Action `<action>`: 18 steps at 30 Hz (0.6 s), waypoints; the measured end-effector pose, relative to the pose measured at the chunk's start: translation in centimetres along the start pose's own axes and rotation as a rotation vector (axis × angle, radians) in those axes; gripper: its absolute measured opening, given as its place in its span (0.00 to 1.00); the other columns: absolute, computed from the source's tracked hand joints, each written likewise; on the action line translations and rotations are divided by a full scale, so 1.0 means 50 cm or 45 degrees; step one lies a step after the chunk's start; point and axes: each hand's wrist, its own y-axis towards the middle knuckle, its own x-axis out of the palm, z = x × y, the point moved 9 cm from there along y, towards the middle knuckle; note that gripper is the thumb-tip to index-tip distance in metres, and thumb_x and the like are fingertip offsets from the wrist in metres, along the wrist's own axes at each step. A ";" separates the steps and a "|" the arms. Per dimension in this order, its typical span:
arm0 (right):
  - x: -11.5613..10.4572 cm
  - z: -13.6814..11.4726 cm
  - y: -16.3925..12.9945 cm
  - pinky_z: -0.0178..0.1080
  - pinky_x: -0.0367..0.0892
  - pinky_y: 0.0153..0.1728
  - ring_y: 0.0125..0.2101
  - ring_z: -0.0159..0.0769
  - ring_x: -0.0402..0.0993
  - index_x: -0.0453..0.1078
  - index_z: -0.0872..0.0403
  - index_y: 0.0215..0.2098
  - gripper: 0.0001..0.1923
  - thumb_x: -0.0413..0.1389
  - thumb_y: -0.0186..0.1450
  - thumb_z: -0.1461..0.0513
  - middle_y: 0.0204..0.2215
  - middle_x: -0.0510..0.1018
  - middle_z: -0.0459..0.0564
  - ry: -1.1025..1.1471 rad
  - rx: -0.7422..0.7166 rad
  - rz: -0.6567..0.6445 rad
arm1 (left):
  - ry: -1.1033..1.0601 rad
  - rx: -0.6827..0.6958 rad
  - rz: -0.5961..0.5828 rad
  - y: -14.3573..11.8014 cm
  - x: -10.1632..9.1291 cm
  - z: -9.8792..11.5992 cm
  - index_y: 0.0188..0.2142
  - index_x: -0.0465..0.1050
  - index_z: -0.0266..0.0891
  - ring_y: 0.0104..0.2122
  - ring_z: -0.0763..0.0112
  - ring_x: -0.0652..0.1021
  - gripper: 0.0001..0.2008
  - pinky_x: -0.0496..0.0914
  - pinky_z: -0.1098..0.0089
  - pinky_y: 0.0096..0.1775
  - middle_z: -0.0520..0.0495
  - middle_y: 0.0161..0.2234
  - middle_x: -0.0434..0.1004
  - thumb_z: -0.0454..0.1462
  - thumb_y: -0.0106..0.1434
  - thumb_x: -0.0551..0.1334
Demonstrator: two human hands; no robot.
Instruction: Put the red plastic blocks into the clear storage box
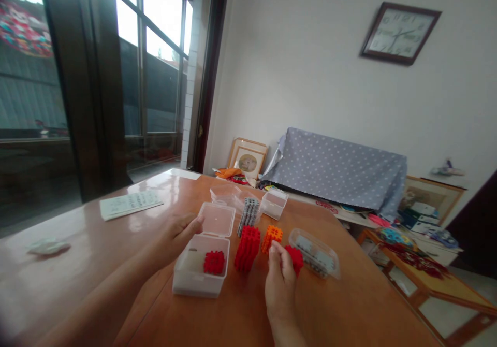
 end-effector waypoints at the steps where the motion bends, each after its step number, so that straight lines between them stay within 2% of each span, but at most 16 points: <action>1: -0.002 -0.016 -0.003 0.46 0.66 0.57 0.58 0.48 0.72 0.76 0.52 0.54 0.27 0.59 0.65 0.44 0.55 0.80 0.52 -0.032 -0.045 0.011 | 0.004 -0.007 0.041 0.002 -0.003 -0.009 0.26 0.70 0.39 0.26 0.70 0.73 0.29 0.62 0.71 0.32 0.50 0.24 0.73 0.51 0.75 0.44; 4: 0.003 -0.059 -0.012 0.47 0.64 0.59 0.57 0.47 0.72 0.74 0.52 0.56 0.27 0.59 0.65 0.46 0.56 0.79 0.53 -0.065 -0.118 0.008 | 0.002 0.012 0.092 0.004 -0.001 -0.020 0.25 0.68 0.40 0.25 0.70 0.71 0.28 0.60 0.71 0.31 0.51 0.23 0.71 0.51 0.75 0.46; 9: 0.036 -0.110 0.007 0.48 0.61 0.62 0.59 0.48 0.71 0.72 0.51 0.58 0.28 0.62 0.64 0.48 0.59 0.76 0.55 -0.124 -0.170 -0.127 | -0.029 0.063 0.058 0.004 0.011 -0.014 0.25 0.68 0.39 0.25 0.71 0.70 0.27 0.59 0.70 0.31 0.51 0.23 0.70 0.51 0.75 0.47; 14: 0.076 -0.113 0.054 0.48 0.63 0.61 0.63 0.47 0.67 0.65 0.50 0.64 0.33 0.62 0.63 0.53 0.63 0.72 0.57 -0.308 -0.238 -0.375 | -0.089 0.055 0.048 0.006 0.022 -0.025 0.26 0.68 0.39 0.25 0.70 0.70 0.26 0.58 0.70 0.30 0.51 0.23 0.70 0.51 0.74 0.48; 18: 0.103 -0.106 0.071 0.50 0.60 0.64 0.67 0.46 0.61 0.61 0.49 0.68 0.35 0.60 0.63 0.57 0.67 0.67 0.57 -0.522 -0.311 -0.554 | -0.133 0.032 0.046 0.007 0.030 -0.035 0.26 0.70 0.40 0.25 0.70 0.70 0.26 0.57 0.70 0.29 0.51 0.24 0.71 0.52 0.74 0.49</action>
